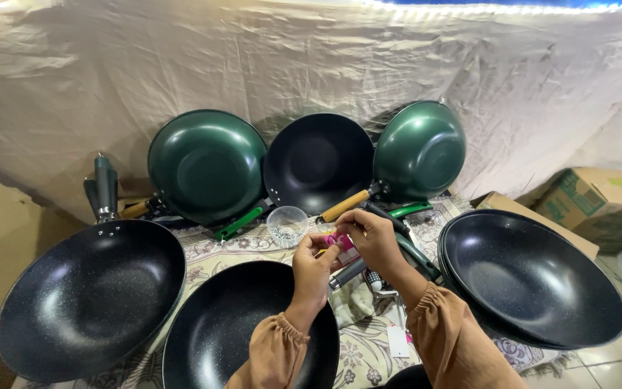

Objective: Attaching a wooden handle to a metal pan using screws and a manual screwdriver.

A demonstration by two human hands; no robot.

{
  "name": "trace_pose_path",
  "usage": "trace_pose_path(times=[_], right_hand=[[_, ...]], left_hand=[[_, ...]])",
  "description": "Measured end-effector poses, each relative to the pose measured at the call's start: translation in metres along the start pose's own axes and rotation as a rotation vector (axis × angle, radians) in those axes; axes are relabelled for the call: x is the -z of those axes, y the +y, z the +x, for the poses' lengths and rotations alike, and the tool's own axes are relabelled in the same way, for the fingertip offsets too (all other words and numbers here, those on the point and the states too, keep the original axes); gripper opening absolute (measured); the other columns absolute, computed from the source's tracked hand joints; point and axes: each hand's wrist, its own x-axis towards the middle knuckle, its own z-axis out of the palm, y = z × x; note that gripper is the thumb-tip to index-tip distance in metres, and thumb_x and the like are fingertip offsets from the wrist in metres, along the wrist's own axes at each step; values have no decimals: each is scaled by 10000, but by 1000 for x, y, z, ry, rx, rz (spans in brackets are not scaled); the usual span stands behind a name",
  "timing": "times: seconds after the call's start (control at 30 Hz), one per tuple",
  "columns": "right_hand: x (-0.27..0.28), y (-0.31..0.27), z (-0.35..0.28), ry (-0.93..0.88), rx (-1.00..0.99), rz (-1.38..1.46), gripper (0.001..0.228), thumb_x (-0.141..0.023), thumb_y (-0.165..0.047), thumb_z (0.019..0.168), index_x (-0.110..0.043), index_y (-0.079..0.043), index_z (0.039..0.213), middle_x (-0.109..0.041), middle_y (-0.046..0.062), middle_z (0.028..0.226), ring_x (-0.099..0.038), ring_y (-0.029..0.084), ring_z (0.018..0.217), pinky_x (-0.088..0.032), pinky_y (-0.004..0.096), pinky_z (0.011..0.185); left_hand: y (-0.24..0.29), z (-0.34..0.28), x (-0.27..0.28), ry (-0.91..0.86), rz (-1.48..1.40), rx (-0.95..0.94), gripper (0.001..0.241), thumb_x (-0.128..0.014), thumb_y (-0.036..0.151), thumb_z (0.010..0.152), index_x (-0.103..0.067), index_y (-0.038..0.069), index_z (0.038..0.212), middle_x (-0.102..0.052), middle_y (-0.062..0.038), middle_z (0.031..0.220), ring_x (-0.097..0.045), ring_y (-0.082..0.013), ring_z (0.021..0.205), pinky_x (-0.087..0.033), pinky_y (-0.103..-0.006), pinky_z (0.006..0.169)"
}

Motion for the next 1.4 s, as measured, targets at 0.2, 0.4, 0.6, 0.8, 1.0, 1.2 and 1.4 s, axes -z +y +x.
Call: trace_pose_path(times=[0.2, 0.4, 0.6, 0.8, 1.0, 1.2, 1.4], right_hand=[[1, 1, -3, 30, 19, 7, 120, -709, 1, 899, -778, -97, 888, -769, 77, 737, -753, 228, 740, -607, 337, 732], [3, 2, -4, 22, 41, -15, 83, -738, -27, 888, -775, -100, 884, -758, 91, 756, -740, 247, 743, -593, 354, 720], [4, 4, -5, 19, 23, 33, 69, -734, -29, 902, -780, -80, 894, -761, 106, 759, -739, 256, 737, -595, 362, 719], [3, 2, -5, 16, 13, 35, 56, -747, -28, 894, -782, -71, 897, -753, 105, 743, -717, 236, 687, -581, 346, 681], [3, 4, -6, 22, -11, 54, 49, -761, -44, 886, -789, -84, 892, -748, 104, 747, -692, 197, 678, -577, 345, 682], [2, 8, -6, 27, -8, 46, 43, -776, -61, 876, -793, -99, 886, -750, 95, 740, -693, 195, 670, -575, 340, 681], [2, 10, -6, 46, -2, 41, 44, -781, -56, 869, -791, -98, 875, -747, 99, 725, -699, 208, 662, -576, 345, 673]], left_hand=[[-7, 2, -1, 7, -15, 30, 228, -827, 2, 780, -655, 35, 927, -647, -91, 799, -680, -185, 697, -651, -387, 613], [-10, 3, -2, 2, -40, 30, 247, -842, 3, 773, -657, 34, 934, -648, -87, 789, -685, -188, 686, -644, -391, 618], [-18, 9, -1, -4, -52, 44, 254, -854, 14, 763, -664, 55, 926, -645, -64, 779, -692, -180, 675, -642, -364, 607], [-14, 7, -1, -8, -66, 64, 264, -858, 15, 754, -674, 59, 938, -635, -57, 775, -684, -175, 669, -635, -358, 626], [-7, 3, -3, -14, -67, 81, 276, -829, -1, 766, -672, 49, 988, -613, -58, 793, -669, -169, 681, -630, -350, 639], [-5, 0, -4, -15, -67, 87, 287, -822, -9, 768, -679, 50, 1009, -617, -63, 802, -664, -165, 687, -624, -352, 644], [-5, 0, -5, -22, -55, 83, 293, -816, -2, 769, -682, 57, 1024, -627, -64, 815, -677, -172, 703, -626, -355, 649]])
